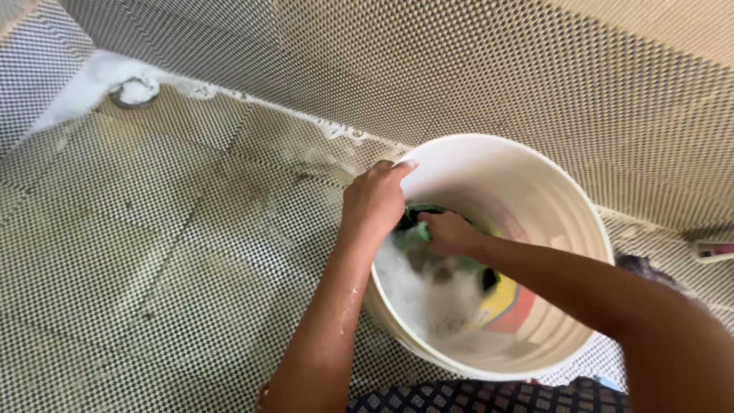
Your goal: The person washes a mat by soaking it in a bucket of soapy water, scrubbing both sides with their hands, and rinsing it with water from a small container.
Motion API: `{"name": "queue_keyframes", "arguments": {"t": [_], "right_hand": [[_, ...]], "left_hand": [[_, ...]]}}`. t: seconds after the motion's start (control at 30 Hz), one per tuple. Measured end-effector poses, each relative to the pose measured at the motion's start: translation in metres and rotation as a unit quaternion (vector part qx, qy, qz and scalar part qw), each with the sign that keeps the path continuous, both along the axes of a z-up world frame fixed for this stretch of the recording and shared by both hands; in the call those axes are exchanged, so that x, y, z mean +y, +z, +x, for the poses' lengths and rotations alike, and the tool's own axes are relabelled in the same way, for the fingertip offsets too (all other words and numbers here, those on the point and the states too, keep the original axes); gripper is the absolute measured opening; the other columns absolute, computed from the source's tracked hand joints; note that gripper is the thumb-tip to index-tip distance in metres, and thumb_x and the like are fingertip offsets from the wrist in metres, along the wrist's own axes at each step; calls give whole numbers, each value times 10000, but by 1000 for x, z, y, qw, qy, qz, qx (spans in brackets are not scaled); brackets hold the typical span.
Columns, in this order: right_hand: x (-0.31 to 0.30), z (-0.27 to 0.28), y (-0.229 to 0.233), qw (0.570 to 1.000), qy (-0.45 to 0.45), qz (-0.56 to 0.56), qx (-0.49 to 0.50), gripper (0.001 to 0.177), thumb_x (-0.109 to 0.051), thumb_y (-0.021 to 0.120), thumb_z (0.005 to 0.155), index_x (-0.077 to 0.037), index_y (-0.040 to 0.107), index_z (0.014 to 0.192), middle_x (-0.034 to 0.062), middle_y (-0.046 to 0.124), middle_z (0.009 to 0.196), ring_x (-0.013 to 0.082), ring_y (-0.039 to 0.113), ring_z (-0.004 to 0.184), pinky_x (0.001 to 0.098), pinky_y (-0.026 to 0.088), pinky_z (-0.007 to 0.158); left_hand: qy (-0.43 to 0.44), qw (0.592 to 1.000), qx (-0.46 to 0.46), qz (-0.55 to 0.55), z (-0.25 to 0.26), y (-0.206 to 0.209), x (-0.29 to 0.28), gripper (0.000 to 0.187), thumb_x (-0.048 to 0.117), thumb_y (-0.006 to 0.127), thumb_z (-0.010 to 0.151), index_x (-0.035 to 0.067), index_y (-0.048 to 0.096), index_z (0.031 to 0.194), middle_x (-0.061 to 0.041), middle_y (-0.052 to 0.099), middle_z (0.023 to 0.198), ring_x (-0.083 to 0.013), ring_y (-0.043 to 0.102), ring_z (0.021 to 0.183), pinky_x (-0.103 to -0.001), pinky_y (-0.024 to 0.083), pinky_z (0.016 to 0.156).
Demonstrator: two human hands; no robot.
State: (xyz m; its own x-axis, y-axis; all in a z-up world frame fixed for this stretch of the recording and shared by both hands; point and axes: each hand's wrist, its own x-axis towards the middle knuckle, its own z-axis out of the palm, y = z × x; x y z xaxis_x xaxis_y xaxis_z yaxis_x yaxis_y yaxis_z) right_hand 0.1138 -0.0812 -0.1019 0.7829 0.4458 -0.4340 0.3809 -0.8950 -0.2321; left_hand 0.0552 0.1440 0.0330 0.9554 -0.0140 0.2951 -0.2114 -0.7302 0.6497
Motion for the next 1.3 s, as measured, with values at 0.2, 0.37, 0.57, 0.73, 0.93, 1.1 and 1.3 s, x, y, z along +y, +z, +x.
{"name": "queue_keyframes", "arguments": {"t": [0.2, 0.37, 0.57, 0.73, 0.93, 1.1, 1.3], "right_hand": [[-23, -35, 116, 984, 46, 30, -170, 589, -392, 772, 777, -232, 616, 1322, 136, 757, 1016, 379, 726, 897, 520, 586, 793], [-2, -50, 260, 970, -3, -79, -229, 500, -442, 737, 855, -287, 629, 1318, 116, 778, 975, 304, 738, 786, 451, 592, 709], [11, -70, 394, 939, -39, -83, -332, 340, -451, 651, 988, -224, 663, 1241, 87, 774, 956, 175, 656, 590, 326, 559, 476], [-23, -71, 487, 815, 110, 7, -569, 412, -277, 791, 871, -123, 731, 1249, 122, 781, 989, 216, 724, 774, 346, 588, 621], [-15, -69, 525, 910, -114, -110, -383, 286, -250, 519, 1121, -68, 667, 1286, 215, 740, 896, 344, 712, 640, 439, 596, 529], [-2, -74, 436, 904, 7, -119, -410, 404, -382, 694, 939, -235, 652, 1313, 71, 756, 899, 161, 615, 571, 319, 503, 471], [22, -56, 251, 961, 15, -93, -261, 533, -299, 715, 838, -349, 588, 1354, 121, 736, 883, 326, 680, 727, 480, 578, 631]], "left_hand": [[43, 998, 15, 42, 6, -15, 0, 450, 69, 514, 909, 273, 731, 1246, -137, 726, 1085, -362, 701, 969, -493, 558, 834], [85, 994, 18, 73, -11, -20, -1, 450, 96, 536, 889, 255, 704, 1276, -152, 693, 1124, -386, 703, 960, -514, 565, 803], [121, 989, 46, 77, -23, -21, -3, 429, 118, 537, 919, 238, 678, 1307, -156, 665, 1172, -405, 705, 974, -521, 577, 798], [131, 986, 58, 89, -26, -19, -2, 436, 126, 585, 889, 213, 661, 1308, -162, 653, 1170, -418, 696, 973, -526, 578, 789], [130, 988, 40, 75, -26, -24, -1, 430, 91, 585, 897, 171, 669, 1311, -162, 662, 1184, -404, 701, 986, -512, 582, 805], [120, 990, 39, 65, -29, -23, 0, 422, 92, 577, 905, 149, 670, 1312, -175, 662, 1204, -408, 702, 998, -502, 584, 820], [112, 992, 27, 59, -35, -16, -1, 461, 74, 579, 866, 161, 658, 1311, -197, 629, 1256, -442, 669, 1032, -532, 563, 817]]}}
